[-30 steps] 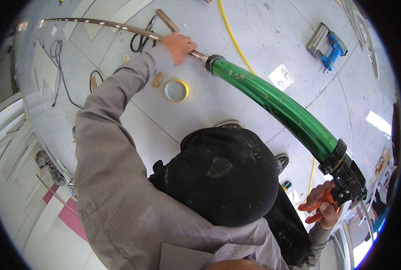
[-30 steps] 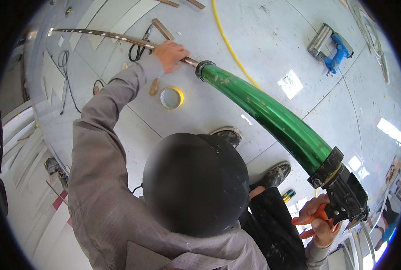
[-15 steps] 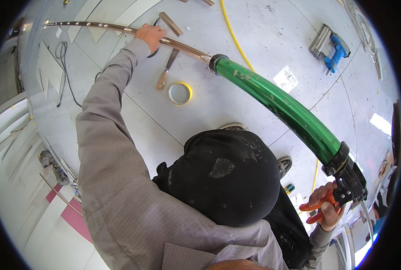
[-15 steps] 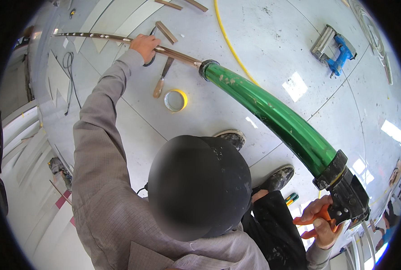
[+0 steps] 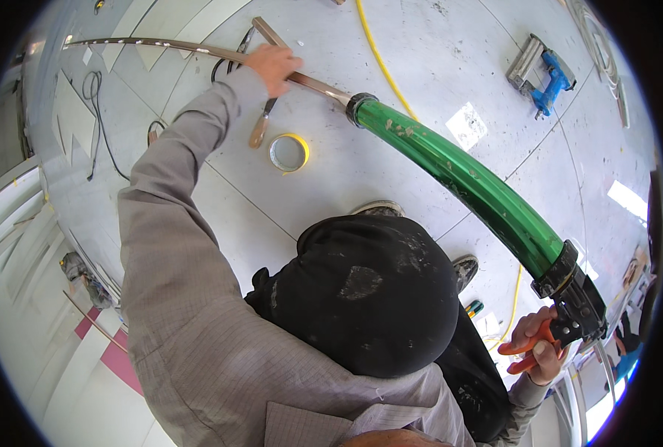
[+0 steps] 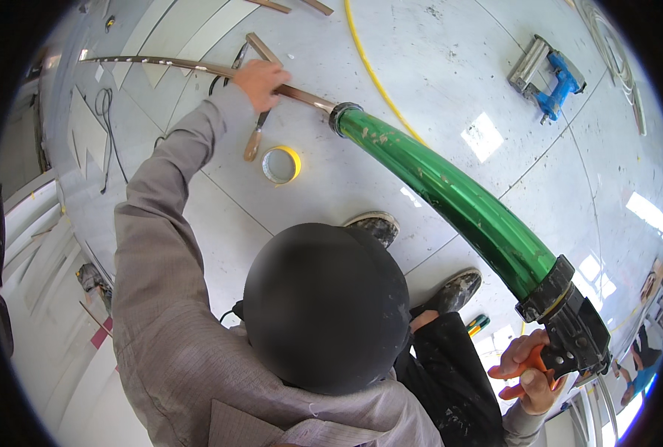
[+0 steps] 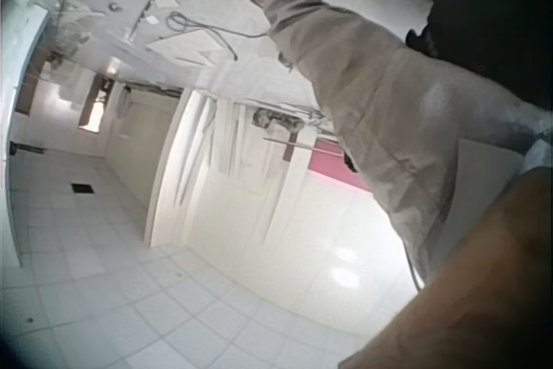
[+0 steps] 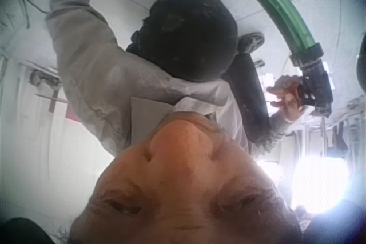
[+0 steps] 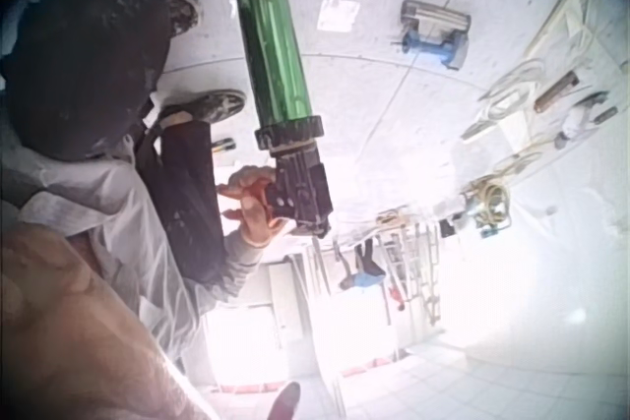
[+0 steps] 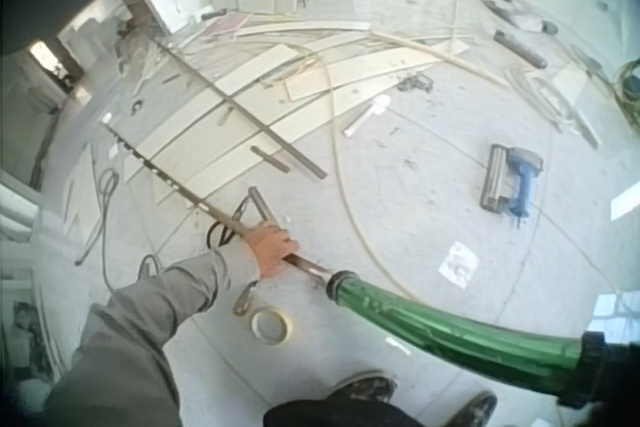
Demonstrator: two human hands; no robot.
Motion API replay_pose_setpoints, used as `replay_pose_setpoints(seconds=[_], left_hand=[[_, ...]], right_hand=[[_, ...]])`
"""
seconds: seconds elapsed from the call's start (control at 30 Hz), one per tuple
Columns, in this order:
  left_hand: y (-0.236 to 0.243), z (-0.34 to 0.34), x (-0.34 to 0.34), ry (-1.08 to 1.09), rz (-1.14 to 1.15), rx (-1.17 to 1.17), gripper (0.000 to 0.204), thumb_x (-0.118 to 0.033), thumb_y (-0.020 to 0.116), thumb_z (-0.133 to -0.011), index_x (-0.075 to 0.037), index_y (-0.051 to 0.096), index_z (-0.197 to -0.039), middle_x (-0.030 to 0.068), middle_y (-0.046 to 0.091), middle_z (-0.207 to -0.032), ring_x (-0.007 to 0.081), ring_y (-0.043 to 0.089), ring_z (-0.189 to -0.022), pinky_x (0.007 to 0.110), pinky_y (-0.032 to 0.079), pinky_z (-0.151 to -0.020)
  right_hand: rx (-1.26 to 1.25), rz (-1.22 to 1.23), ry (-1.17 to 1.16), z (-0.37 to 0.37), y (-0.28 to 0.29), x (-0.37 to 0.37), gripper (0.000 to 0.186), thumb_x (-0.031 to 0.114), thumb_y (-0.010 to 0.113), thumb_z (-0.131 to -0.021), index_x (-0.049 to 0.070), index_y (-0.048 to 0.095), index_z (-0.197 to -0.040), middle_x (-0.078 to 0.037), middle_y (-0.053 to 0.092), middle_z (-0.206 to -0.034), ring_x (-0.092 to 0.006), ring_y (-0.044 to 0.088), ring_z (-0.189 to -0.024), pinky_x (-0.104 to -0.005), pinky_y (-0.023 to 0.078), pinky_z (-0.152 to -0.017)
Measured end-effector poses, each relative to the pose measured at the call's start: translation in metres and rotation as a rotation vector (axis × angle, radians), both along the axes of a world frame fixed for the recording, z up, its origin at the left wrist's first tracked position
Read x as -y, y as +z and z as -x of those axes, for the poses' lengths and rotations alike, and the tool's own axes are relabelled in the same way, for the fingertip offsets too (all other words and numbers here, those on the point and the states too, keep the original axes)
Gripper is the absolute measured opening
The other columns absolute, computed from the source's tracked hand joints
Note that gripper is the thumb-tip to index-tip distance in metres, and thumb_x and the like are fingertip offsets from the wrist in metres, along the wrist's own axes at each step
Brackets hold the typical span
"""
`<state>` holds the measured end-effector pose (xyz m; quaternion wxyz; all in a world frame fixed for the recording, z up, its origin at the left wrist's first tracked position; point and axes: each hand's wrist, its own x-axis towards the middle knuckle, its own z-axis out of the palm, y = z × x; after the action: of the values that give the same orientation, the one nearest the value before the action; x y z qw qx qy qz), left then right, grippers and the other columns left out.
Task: The person cuts a long wooden trim piece with shears, then applies adhesive along its length using a caulking gun. They handle the trim and tools on the floor of a construction site.
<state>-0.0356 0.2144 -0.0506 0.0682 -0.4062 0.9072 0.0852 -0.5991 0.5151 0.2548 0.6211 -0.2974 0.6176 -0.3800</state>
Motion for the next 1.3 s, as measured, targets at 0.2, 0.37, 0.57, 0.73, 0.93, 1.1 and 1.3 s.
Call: replay_pose_setpoints(seconds=[0.2,0.37,0.57,0.73,0.93,1.1,1.3], left_hand=[[-0.018,0.058,-0.003,-0.114,-0.145,0.046,0.026,-0.012,0.073,-0.075,-0.016,0.067,-0.100,0.0051,0.064,-0.096,0.0268,0.065,-0.099,0.044,0.047,-0.091],[-0.014,0.030,-0.002,-0.085,-0.040,0.001,0.024,-0.011,0.073,-0.075,-0.015,0.065,-0.098,0.0051,0.062,-0.094,0.0267,0.064,-0.098,0.043,0.047,-0.089],[0.008,-0.004,0.004,0.027,0.016,0.048,0.028,-0.009,0.075,-0.075,-0.012,0.064,-0.101,0.0067,0.061,-0.100,0.0288,0.064,-0.101,0.044,0.048,-0.090],[0.008,-0.009,0.001,0.097,0.012,0.079,0.031,-0.008,0.076,-0.077,-0.012,0.064,-0.105,0.0068,0.061,-0.104,0.0298,0.064,-0.103,0.047,0.051,-0.089],[0.001,-0.018,0.003,0.119,0.031,0.070,0.034,-0.010,0.077,-0.077,-0.013,0.064,-0.108,0.0064,0.062,-0.109,0.0299,0.065,-0.106,0.047,0.053,-0.090],[0.002,-0.014,0.008,0.099,0.031,0.118,0.034,-0.008,0.076,-0.077,-0.012,0.063,-0.108,0.0071,0.062,-0.110,0.0305,0.064,-0.108,0.047,0.052,-0.091],[-0.003,0.031,0.001,0.021,-0.048,0.063,0.033,-0.013,0.077,-0.075,-0.013,0.064,-0.105,0.0085,0.062,-0.103,0.0325,0.064,-0.105,0.047,0.050,-0.091]], right_hand=[[0.067,-0.019,0.000,0.006,0.006,-0.004,0.053,0.020,0.076,-0.086,0.002,0.051,-0.130,-0.010,0.060,-0.084,-0.0232,0.066,-0.066,-0.0373,0.057,-0.061],[0.057,-0.039,0.108,0.029,0.005,-0.015,0.058,0.019,0.074,-0.089,0.003,0.045,-0.136,-0.010,0.059,-0.090,-0.0240,0.067,-0.074,-0.0393,0.060,-0.066],[0.028,-0.031,0.075,0.018,0.001,-0.009,0.052,0.018,0.074,-0.089,0.002,0.047,-0.131,-0.011,0.062,-0.087,-0.0245,0.069,-0.070,-0.0394,0.062,-0.065],[-0.080,-0.067,-0.005,-0.002,0.010,0.011,0.034,0.021,0.076,-0.084,-0.003,0.062,-0.103,-0.014,0.069,-0.074,-0.0256,0.073,-0.061,-0.0355,0.062,-0.060],[-0.073,-0.009,-0.067,-0.004,0.013,0.011,0.035,0.021,0.074,-0.085,-0.004,0.060,-0.106,-0.014,0.067,-0.069,-0.0259,0.072,-0.059,-0.0341,0.061,-0.056],[-0.045,-0.018,-0.121,0.004,0.018,0.003,0.036,0.023,0.072,-0.084,-0.002,0.061,-0.107,-0.014,0.068,-0.069,-0.0259,0.072,-0.059,-0.0347,0.062,-0.059],[-0.023,-0.024,-0.059,0.026,0.016,-0.004,0.043,0.027,0.073,-0.085,0.000,0.059,-0.114,-0.012,0.067,-0.076,-0.0260,0.073,-0.063,-0.0369,0.063,-0.060]])
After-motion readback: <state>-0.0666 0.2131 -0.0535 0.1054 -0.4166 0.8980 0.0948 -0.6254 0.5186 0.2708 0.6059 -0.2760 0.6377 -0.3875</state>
